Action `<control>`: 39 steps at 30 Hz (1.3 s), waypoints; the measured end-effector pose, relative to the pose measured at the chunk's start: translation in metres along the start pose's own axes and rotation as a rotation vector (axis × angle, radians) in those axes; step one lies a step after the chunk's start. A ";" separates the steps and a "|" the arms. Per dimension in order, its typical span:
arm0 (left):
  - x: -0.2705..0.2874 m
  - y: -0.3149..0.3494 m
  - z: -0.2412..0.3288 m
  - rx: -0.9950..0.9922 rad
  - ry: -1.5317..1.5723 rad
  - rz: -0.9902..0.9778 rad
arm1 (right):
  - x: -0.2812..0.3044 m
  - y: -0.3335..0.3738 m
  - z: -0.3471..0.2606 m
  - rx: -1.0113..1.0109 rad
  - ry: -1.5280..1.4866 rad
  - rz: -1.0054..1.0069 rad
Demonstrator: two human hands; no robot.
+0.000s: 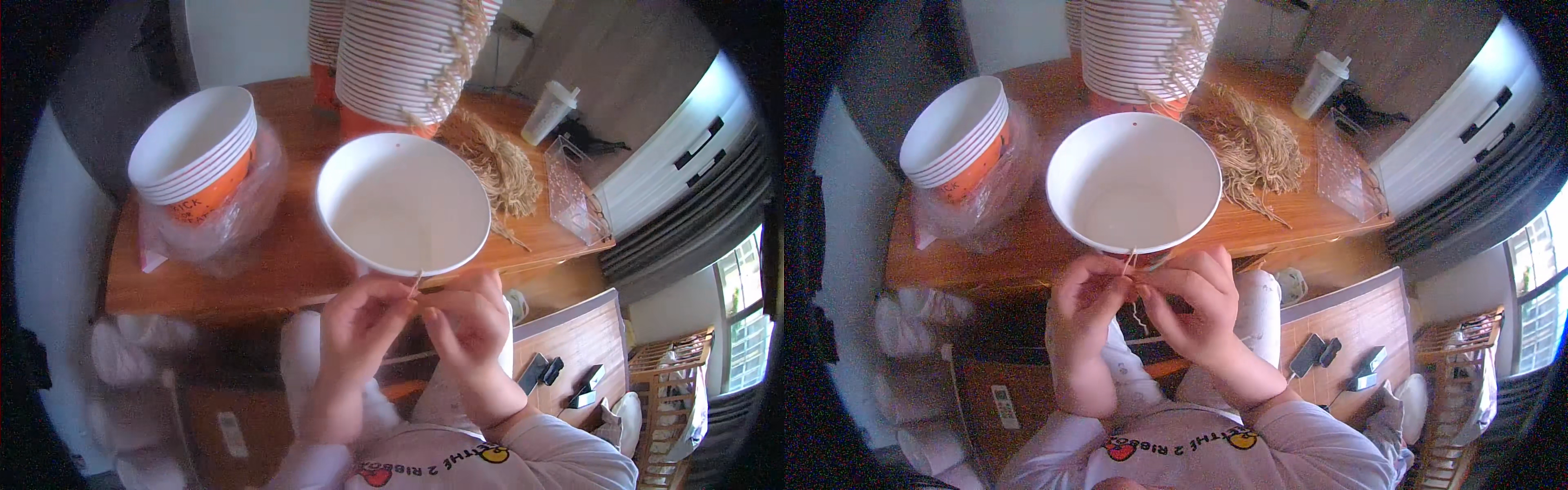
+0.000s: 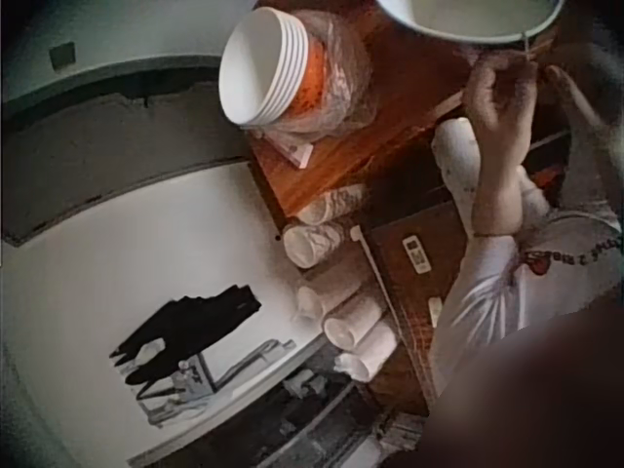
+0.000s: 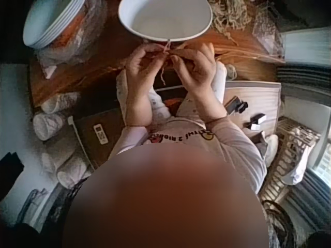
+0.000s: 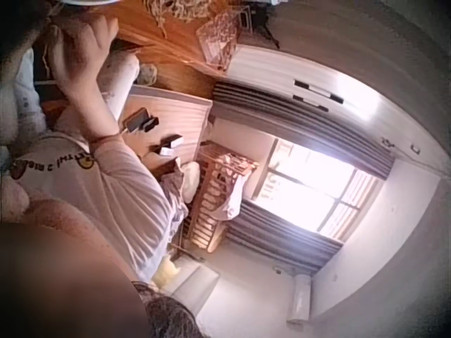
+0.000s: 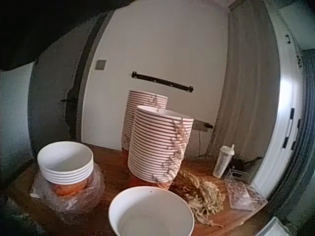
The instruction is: Tying pieces of twine string to the handles of small white and orange buckets.
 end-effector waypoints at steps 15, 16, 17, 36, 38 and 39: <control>0.001 0.020 0.049 -0.466 -0.744 0.280 | -0.004 -0.017 -0.036 0.189 0.374 0.000; 0.001 0.021 0.051 -0.467 -0.745 0.287 | -0.005 -0.019 -0.039 0.205 0.401 -0.010; 0.001 0.020 0.051 -0.451 -0.741 0.284 | -0.005 -0.021 -0.039 0.208 0.402 -0.014; 0.003 0.018 0.053 -0.438 -0.700 0.261 | -0.006 -0.021 -0.029 0.118 0.266 -0.064; 0.002 0.019 0.056 -0.486 -0.749 0.241 | -0.006 -0.024 -0.029 0.096 0.223 -0.067; 0.000 0.021 0.059 -0.533 -0.798 0.221 | -0.006 -0.023 -0.030 0.097 0.220 -0.068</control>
Point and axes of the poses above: each hand's wrist, its own y-axis away from the middle knuckle, its own x-axis out of the back of the hand, z = x × y, the point moved 8 cm from there along -y, towards the middle knuckle, and after that the axes turned 12 degrees about -z, right-handed, at the moved point
